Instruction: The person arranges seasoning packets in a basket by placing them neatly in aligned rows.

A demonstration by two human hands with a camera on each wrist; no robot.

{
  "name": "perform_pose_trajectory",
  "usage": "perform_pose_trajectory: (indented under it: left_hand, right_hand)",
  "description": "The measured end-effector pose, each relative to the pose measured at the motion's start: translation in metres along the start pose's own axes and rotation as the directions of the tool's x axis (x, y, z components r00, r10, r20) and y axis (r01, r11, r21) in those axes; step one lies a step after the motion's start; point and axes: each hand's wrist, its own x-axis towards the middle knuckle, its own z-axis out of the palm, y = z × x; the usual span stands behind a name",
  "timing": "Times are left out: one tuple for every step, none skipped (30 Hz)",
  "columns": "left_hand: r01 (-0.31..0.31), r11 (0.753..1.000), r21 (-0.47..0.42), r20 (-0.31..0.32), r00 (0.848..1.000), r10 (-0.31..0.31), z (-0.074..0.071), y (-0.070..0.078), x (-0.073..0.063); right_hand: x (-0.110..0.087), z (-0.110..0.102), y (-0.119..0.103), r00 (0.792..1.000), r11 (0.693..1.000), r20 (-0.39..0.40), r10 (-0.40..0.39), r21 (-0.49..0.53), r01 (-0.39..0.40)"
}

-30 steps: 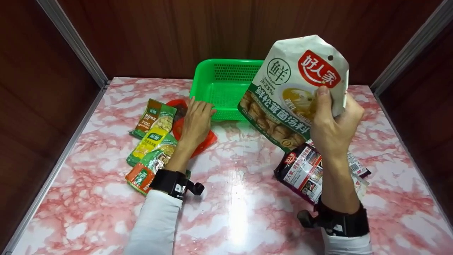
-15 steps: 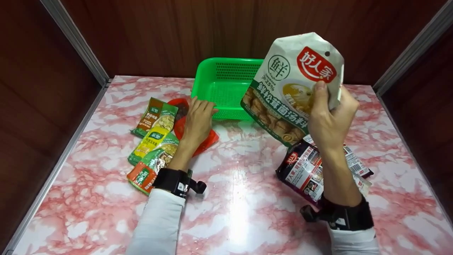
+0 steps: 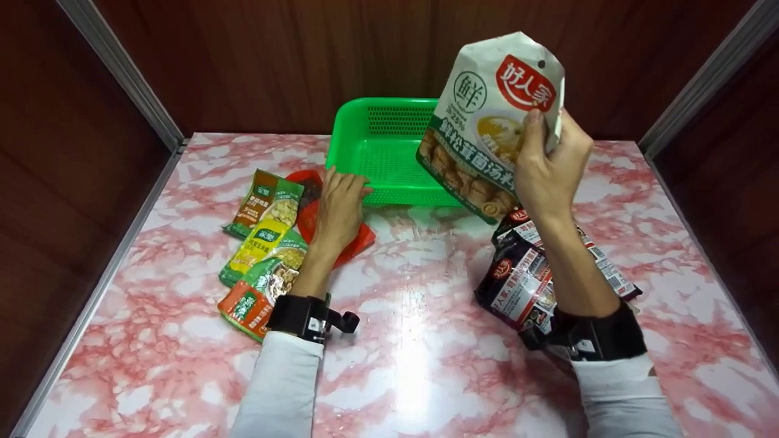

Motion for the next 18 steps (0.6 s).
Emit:
perform_pose_trajectory:
  left_hand:
    - [0.003, 1.0, -0.001, 0.0, 1.0, -0.003, 0.0, 0.0, 0.0]
    - [0.005, 1.0, -0.005, -0.001, 1.0, -0.005, -0.001, -0.001, 0.0]
    - [0.006, 1.0, -0.008, -0.001, 1.0, -0.006, -0.001, -0.001, 0.0]
    - [0.009, 1.0, -0.01, -0.001, 1.0, -0.009, -0.001, -0.001, 0.0]
    - [0.011, 1.0, -0.014, 0.0, 1.0, -0.011, -0.001, 0.0, 0.0]
    - [0.016, 1.0, -0.018, 0.002, 1.0, -0.016, -0.001, -0.001, -0.001]
    - [0.019, 1.0, -0.018, 0.004, 1.0, -0.019, -0.002, -0.001, -0.001]
    - [0.022, 1.0, -0.02, 0.006, 1.0, -0.021, -0.002, -0.001, -0.001]
    - [0.023, 1.0, -0.021, 0.008, 1.0, -0.023, -0.003, -0.001, -0.001]
    - [0.025, 0.999, -0.026, 0.012, 1.0, -0.025, -0.003, -0.001, -0.001]
    - [0.026, 0.999, -0.031, 0.016, 1.0, -0.026, -0.004, -0.001, -0.001]
    - [0.026, 0.999, -0.035, 0.018, 1.0, -0.025, -0.005, -0.001, -0.001]
    - [0.024, 0.999, -0.038, 0.02, 1.0, -0.023, -0.005, -0.001, -0.001]
    - [0.021, 0.999, -0.042, 0.021, 1.0, -0.021, -0.005, -0.001, 0.0]
    - [0.02, 0.999, -0.045, 0.023, 1.0, -0.019, -0.006, -0.001, 0.0]
    - [0.019, 0.999, -0.049, 0.025, 1.0, -0.018, -0.006, -0.001, 0.001]
    - [0.018, 0.999, -0.049, 0.026, 1.0, -0.016, -0.006, -0.001, 0.001]
    - [0.016, 0.999, -0.05, 0.026, 1.0, -0.015, -0.005, -0.001, 0.002]
  right_hand:
    - [0.002, 0.002, 0.002, 1.0, 1.0, -0.006, -0.005, -0.016, 0.005]
    - [0.003, 0.005, 0.003, 1.0, 0.999, -0.013, -0.009, -0.033, 0.008]
    - [0.005, 0.007, 0.005, 1.0, 0.999, -0.019, -0.01, -0.046, 0.01]
    - [0.006, 0.009, 0.006, 1.0, 0.999, -0.023, -0.008, -0.054, 0.007]
    - [0.007, 0.011, 0.007, 1.0, 0.998, -0.03, -0.006, -0.058, 0.004]
    - [0.008, 0.013, 0.008, 0.999, 0.998, -0.036, -0.003, -0.062, 0.0]
    - [0.009, 0.015, 0.009, 0.999, 0.998, -0.043, 0.004, -0.066, -0.006]
    - [0.01, 0.017, 0.011, 0.999, 0.998, -0.05, 0.013, -0.065, -0.016]
    - [0.012, 0.019, 0.012, 0.998, 0.998, -0.057, 0.025, -0.062, -0.029]
    - [0.013, 0.021, 0.014, 0.997, 0.997, -0.065, 0.035, -0.063, -0.039]
    - [0.015, 0.023, 0.016, 0.996, 0.996, -0.074, 0.044, -0.069, -0.049]
    - [0.017, 0.025, 0.018, 0.995, 0.995, -0.08, 0.055, -0.075, -0.061]
    - [0.02, 0.027, 0.019, 0.994, 0.994, -0.084, 0.065, -0.083, -0.072]
    - [0.022, 0.028, 0.021, 0.993, 0.992, -0.087, 0.075, -0.093, -0.083]
    - [0.024, 0.03, 0.023, 0.992, 0.99, -0.09, 0.083, -0.106, -0.093]
    - [0.025, 0.031, 0.024, 0.991, 0.988, -0.096, 0.089, -0.12, -0.1]
    - [0.027, 0.032, 0.026, 0.99, 0.985, -0.102, 0.096, -0.131, -0.109]
    - [0.029, 0.034, 0.028, 0.989, 0.983, -0.106, 0.099, -0.142, -0.114]
